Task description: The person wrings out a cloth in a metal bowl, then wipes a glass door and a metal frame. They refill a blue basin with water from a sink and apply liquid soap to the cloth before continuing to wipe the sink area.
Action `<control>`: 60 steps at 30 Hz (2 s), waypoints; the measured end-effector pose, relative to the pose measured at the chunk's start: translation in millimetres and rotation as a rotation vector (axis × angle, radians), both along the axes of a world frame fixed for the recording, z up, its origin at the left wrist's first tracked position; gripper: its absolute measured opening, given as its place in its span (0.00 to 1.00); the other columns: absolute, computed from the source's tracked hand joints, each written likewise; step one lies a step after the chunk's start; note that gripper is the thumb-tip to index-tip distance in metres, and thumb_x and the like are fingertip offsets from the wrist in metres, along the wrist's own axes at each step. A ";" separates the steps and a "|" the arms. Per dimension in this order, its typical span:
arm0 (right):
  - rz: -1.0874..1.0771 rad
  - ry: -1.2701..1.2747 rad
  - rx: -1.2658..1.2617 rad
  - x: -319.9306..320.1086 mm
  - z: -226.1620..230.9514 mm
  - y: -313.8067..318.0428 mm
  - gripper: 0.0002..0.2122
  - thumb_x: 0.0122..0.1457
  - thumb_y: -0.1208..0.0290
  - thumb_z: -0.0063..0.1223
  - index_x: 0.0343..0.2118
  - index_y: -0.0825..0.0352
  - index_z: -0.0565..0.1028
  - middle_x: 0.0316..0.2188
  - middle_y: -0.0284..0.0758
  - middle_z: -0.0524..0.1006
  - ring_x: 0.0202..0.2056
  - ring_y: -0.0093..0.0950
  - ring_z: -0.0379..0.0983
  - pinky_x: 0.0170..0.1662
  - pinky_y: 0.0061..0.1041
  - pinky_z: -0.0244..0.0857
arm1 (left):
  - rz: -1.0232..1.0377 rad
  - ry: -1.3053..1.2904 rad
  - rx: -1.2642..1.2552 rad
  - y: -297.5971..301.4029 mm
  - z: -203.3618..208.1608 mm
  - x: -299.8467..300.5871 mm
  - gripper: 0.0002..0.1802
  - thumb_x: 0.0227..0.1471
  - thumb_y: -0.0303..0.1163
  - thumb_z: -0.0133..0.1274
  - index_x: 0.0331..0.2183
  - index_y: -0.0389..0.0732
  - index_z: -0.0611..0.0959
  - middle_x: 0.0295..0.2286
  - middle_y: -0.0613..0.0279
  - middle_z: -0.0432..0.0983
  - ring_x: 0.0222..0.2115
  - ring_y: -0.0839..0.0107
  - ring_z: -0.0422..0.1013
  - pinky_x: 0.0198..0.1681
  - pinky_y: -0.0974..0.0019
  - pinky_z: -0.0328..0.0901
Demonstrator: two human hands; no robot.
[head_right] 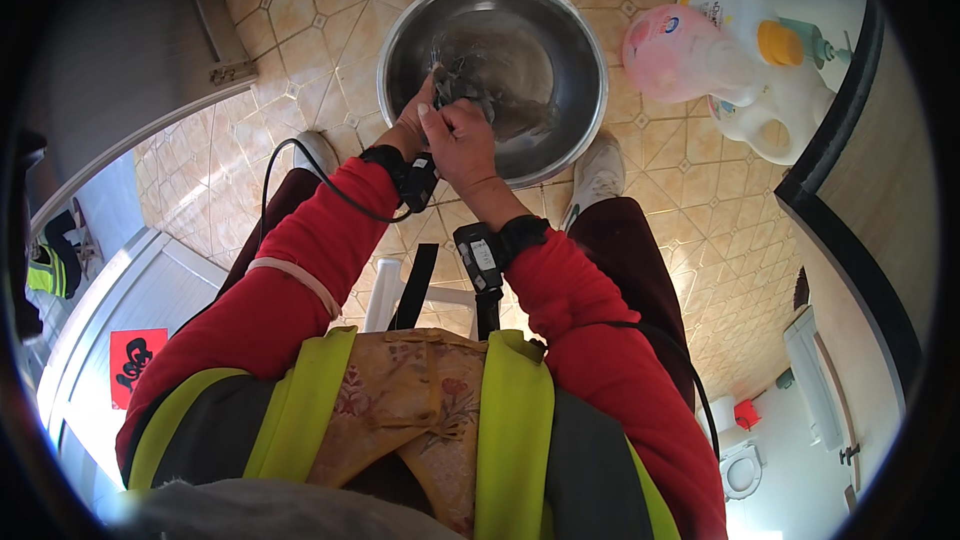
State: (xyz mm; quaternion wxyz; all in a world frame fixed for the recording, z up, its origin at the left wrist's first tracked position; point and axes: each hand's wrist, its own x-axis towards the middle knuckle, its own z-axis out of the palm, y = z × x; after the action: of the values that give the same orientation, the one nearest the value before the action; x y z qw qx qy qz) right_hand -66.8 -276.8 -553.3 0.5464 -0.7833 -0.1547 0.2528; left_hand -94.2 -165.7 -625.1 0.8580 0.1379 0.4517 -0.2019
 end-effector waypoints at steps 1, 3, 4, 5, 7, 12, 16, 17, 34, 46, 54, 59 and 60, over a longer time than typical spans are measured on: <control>-0.002 -0.032 -0.004 1.2 2.8 2.0 0.17 0.56 0.60 0.55 0.19 0.69 0.73 0.21 0.40 0.71 0.26 0.40 0.70 0.28 0.33 0.63 | 0.138 0.096 -0.119 -8.2 -2.6 -1.7 0.34 0.52 0.64 0.41 0.48 0.49 0.74 0.43 0.55 0.75 0.44 0.57 0.69 0.50 0.51 0.62; 0.022 -0.077 -0.067 14.4 1.6 3.6 0.16 0.57 0.59 0.54 0.20 0.68 0.74 0.22 0.42 0.72 0.26 0.42 0.70 0.28 0.35 0.63 | 0.236 0.090 0.003 -23.7 -8.2 -6.8 0.34 0.52 0.65 0.41 0.47 0.47 0.74 0.43 0.55 0.75 0.45 0.57 0.69 0.50 0.53 0.62; 0.040 -0.102 -0.081 23.2 -1.7 2.8 0.16 0.58 0.59 0.53 0.21 0.67 0.74 0.22 0.42 0.72 0.26 0.43 0.71 0.29 0.35 0.63 | 0.318 0.052 0.049 -31.9 -9.9 -10.7 0.34 0.51 0.65 0.41 0.47 0.47 0.74 0.43 0.55 0.75 0.45 0.57 0.69 0.50 0.54 0.62; 0.028 -0.123 -0.088 32.3 -7.6 4.2 0.15 0.58 0.58 0.52 0.23 0.66 0.75 0.23 0.44 0.73 0.26 0.47 0.71 0.29 0.39 0.64 | 0.384 0.032 -0.022 -32.2 -13.4 -11.4 0.27 0.53 0.55 0.48 0.46 0.45 0.73 0.42 0.53 0.74 0.47 0.56 0.68 0.50 0.57 0.63; -0.026 -0.007 -0.332 63.4 -22.4 0.2 0.15 0.56 0.57 0.54 0.23 0.65 0.76 0.24 0.44 0.73 0.28 0.46 0.71 0.32 0.38 0.65 | -0.120 -0.298 0.940 -38.5 -14.2 -12.2 0.17 0.58 0.45 0.43 0.45 0.47 0.72 0.41 0.59 0.74 0.42 0.62 0.72 0.45 0.56 0.67; 0.075 -0.354 -0.644 99.7 -41.4 -10.9 0.17 0.51 0.54 0.58 0.39 0.58 0.77 0.40 0.46 0.73 0.44 0.46 0.68 0.45 0.39 0.65 | 0.221 0.102 0.374 -34.6 19.1 -9.4 0.20 0.59 0.37 0.44 0.52 0.49 0.63 0.46 0.57 0.69 0.45 0.57 0.69 0.43 0.50 0.69; 0.147 -0.586 -0.933 86.1 -42.1 -19.3 0.28 0.47 0.54 0.62 0.53 0.55 0.70 0.53 0.47 0.62 0.55 0.49 0.57 0.52 0.43 0.61 | 0.083 0.356 0.315 -17.6 48.5 -11.7 0.39 0.54 0.47 0.53 0.60 0.59 0.52 0.59 0.54 0.52 0.57 0.44 0.53 0.52 0.41 0.60; 0.185 -0.696 -0.947 80.9 -43.3 -19.4 0.30 0.46 0.55 0.62 0.54 0.55 0.68 0.55 0.47 0.59 0.56 0.50 0.54 0.52 0.45 0.61 | 0.089 0.346 0.295 -18.3 50.5 -11.4 0.38 0.55 0.50 0.51 0.60 0.61 0.51 0.60 0.54 0.49 0.57 0.42 0.52 0.53 0.40 0.59; -0.055 -0.064 -0.422 46.9 -10.9 4.6 0.12 0.54 0.60 0.58 0.28 0.66 0.76 0.21 0.41 0.76 0.24 0.39 0.74 0.32 0.36 0.67 | -1.359 -0.488 1.533 -24.1 51.6 -10.9 0.26 0.49 0.47 0.53 0.46 0.41 0.73 0.42 0.54 0.74 0.45 0.58 0.70 0.51 0.61 0.63; 0.119 -0.631 -0.688 51.8 -43.2 -52.8 0.26 0.43 0.67 0.62 0.50 0.53 0.73 0.54 0.46 0.63 0.53 0.48 0.59 0.53 0.45 0.58 | -0.132 0.321 0.525 -23.9 30.0 -26.5 0.12 0.55 0.34 0.50 0.43 0.50 0.74 0.42 0.68 0.70 0.48 0.67 0.62 0.49 0.50 0.60; 0.479 -0.104 -0.661 45.5 -51.6 -17.9 0.15 0.41 0.72 0.61 0.35 0.65 0.77 0.41 0.39 0.74 0.37 0.34 0.72 0.37 0.32 0.66 | 0.006 0.450 0.406 -15.8 36.1 -19.1 0.19 0.55 0.47 0.52 0.45 0.50 0.75 0.47 0.64 0.69 0.52 0.67 0.60 0.53 0.45 0.58; 0.275 0.237 -0.023 41.5 -1.8 -18.8 0.07 0.41 0.79 0.56 0.23 0.68 0.69 0.27 0.30 0.70 0.26 0.20 0.62 0.29 0.22 0.59 | 0.090 0.202 0.076 9.5 19.0 -6.9 0.25 0.56 0.56 0.46 0.44 0.47 0.76 0.39 0.60 0.76 0.39 0.66 0.73 0.47 0.57 0.67; 0.309 0.196 0.132 37.3 8.3 -19.1 0.07 0.41 0.80 0.55 0.22 0.67 0.67 0.26 0.29 0.68 0.26 0.18 0.60 0.29 0.20 0.57 | 0.120 0.132 -0.023 10.0 16.9 -8.1 0.25 0.54 0.56 0.48 0.44 0.49 0.75 0.40 0.61 0.75 0.40 0.65 0.72 0.46 0.56 0.66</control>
State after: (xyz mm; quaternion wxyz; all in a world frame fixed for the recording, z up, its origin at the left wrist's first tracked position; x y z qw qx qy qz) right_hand -29.4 -295.9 -545.0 0.5636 -0.6844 -0.2354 0.3981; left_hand -102.3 -155.7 -608.2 0.8385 0.0870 0.5123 -0.1640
